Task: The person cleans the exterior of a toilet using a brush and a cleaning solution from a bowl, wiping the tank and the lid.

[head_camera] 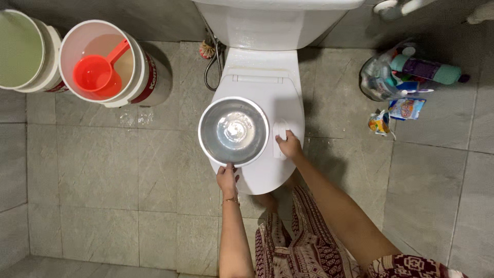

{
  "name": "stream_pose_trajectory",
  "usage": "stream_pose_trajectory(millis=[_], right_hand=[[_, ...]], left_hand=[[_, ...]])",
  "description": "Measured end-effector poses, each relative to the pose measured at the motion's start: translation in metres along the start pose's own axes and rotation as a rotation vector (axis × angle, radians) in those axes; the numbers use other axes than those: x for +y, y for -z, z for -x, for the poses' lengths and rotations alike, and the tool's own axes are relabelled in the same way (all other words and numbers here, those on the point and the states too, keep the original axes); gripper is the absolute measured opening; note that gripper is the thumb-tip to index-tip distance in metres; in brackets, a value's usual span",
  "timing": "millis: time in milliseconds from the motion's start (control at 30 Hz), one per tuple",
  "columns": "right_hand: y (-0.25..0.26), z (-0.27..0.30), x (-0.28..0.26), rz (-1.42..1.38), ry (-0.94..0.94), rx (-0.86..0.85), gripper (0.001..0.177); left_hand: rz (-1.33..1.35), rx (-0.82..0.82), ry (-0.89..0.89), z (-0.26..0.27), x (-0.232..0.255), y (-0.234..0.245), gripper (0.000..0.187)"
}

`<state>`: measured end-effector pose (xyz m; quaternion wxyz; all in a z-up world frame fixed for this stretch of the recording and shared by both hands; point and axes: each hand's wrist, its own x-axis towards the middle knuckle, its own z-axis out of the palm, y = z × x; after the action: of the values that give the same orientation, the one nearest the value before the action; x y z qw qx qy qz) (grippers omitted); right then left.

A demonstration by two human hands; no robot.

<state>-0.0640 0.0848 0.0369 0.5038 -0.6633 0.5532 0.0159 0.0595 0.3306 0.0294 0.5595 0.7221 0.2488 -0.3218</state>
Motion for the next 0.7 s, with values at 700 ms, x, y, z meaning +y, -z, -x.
stream_pose_trajectory(millis=[700], right_hand=[[0.031,0.035,-0.007,-0.197,-0.028,0.032,0.057]], left_hand=[[0.214,-0.111,-0.123,0.085,0.086,0.083,0.008]])
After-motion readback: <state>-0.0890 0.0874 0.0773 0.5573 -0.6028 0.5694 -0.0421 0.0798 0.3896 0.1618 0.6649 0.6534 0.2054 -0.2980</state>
